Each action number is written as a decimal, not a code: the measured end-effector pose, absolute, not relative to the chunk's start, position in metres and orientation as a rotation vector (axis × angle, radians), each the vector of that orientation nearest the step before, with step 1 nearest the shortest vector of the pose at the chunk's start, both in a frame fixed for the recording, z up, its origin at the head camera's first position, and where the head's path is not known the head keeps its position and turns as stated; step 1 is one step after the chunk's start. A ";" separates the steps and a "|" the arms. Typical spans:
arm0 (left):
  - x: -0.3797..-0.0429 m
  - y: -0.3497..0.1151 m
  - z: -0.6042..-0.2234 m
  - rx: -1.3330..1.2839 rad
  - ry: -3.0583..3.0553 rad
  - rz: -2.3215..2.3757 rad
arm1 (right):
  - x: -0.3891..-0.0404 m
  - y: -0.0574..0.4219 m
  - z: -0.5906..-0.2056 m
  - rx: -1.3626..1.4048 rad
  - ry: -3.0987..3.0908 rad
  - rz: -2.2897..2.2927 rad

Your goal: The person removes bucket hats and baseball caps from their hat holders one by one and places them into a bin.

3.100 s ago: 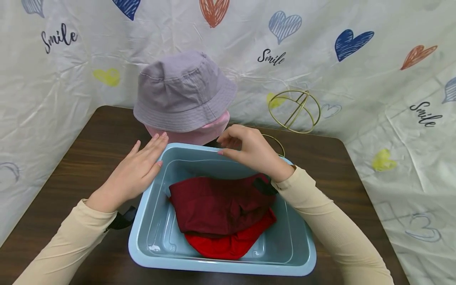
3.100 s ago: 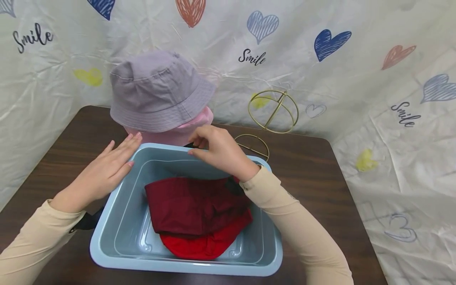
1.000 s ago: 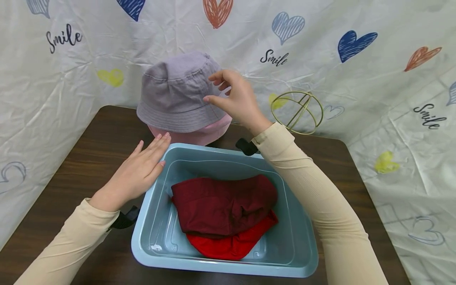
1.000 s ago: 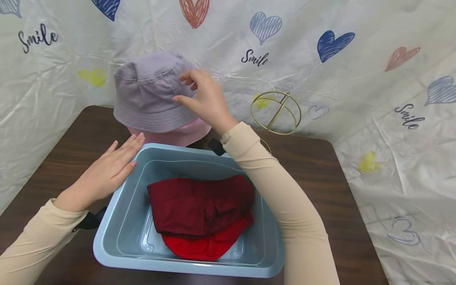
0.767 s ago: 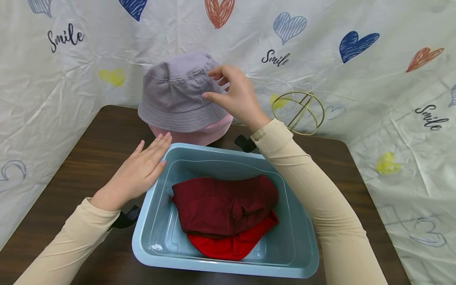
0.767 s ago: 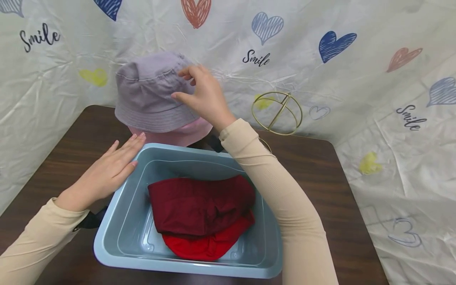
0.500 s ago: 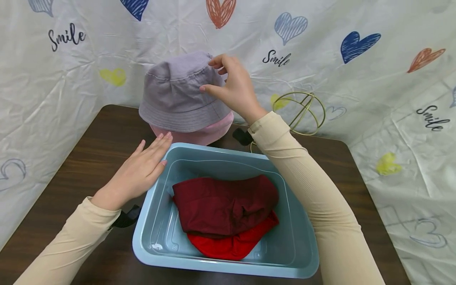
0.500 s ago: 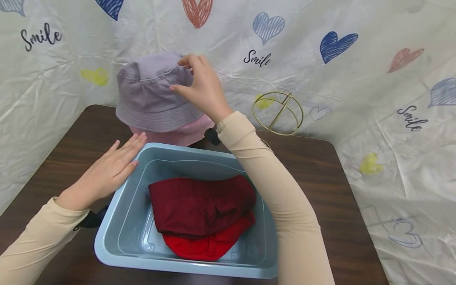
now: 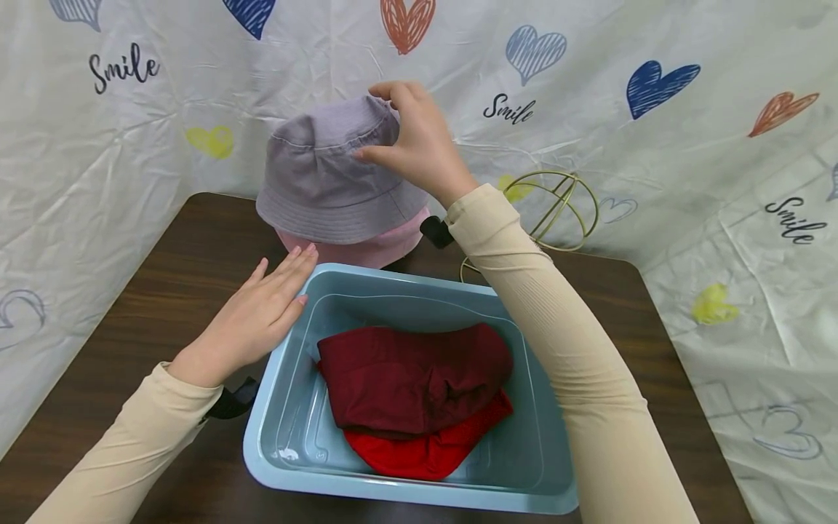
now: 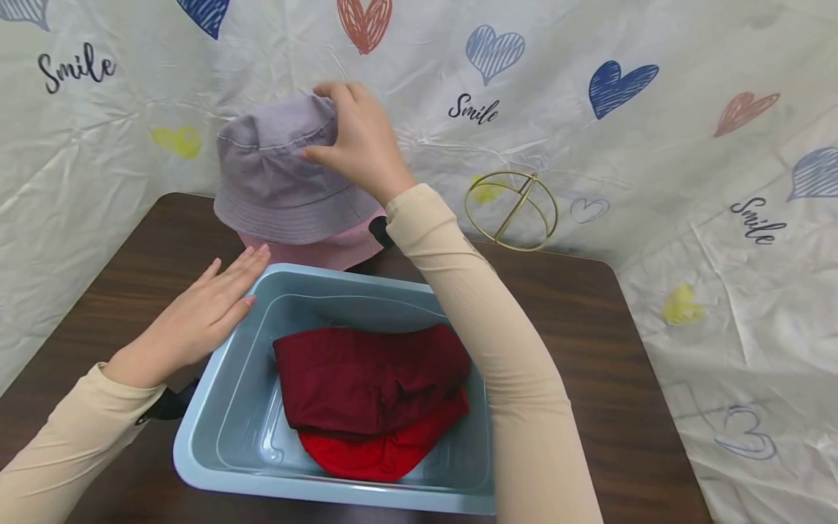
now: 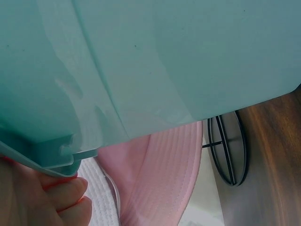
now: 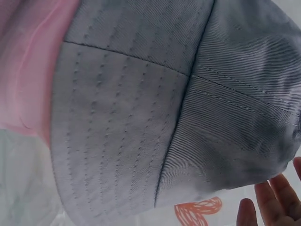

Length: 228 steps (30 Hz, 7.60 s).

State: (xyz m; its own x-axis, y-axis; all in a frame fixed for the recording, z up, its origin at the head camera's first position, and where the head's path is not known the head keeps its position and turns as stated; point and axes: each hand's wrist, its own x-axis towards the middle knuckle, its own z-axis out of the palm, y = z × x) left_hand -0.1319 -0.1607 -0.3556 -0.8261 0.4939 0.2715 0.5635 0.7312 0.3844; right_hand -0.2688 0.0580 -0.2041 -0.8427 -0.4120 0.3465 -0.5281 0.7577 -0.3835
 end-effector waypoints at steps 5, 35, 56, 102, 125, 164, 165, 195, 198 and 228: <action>-0.132 -0.160 -0.356 -0.860 -2.782 -0.701 | -0.274 0.051 -0.204 0.835 -2.717 0.632; -0.130 -0.160 -0.353 -0.864 -2.779 -0.718 | -0.287 0.043 -0.215 1.048 -2.780 0.530; -0.130 -0.159 -0.356 -0.861 -2.760 -0.708 | -0.285 0.054 -0.224 1.134 -2.522 0.668; -0.130 -0.159 -0.353 -0.858 -2.789 -0.708 | -0.248 0.112 -0.220 1.153 -2.627 0.865; -0.129 -0.159 -0.352 -0.849 -2.795 -0.714 | -0.230 0.137 -0.218 1.225 -2.293 0.925; -0.130 -0.158 -0.352 -0.846 -2.798 -0.734 | -0.185 0.174 -0.246 1.447 -2.242 0.785; -0.130 -0.158 -0.352 -0.848 -2.796 -0.735 | -0.185 0.174 -0.248 1.473 -2.257 0.813; -0.130 -0.157 -0.354 -0.862 -2.766 -0.751 | -0.146 0.166 -0.274 1.679 -2.636 0.400; -0.130 -0.157 -0.353 -0.860 -2.771 -0.750 | -0.140 0.165 -0.275 1.648 -2.642 0.364; -0.130 -0.158 -0.352 -0.876 -2.765 -0.763 | -0.088 0.156 -0.292 1.680 -2.858 0.392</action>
State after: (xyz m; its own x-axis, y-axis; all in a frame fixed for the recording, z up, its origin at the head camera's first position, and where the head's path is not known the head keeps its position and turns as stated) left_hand -0.1303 -0.1576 -0.3523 -0.8202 0.4996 0.2788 0.5718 0.7017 0.4250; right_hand -0.0875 0.1560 -0.2924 -0.4792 -0.8763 -0.0497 -0.8305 0.4710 -0.2975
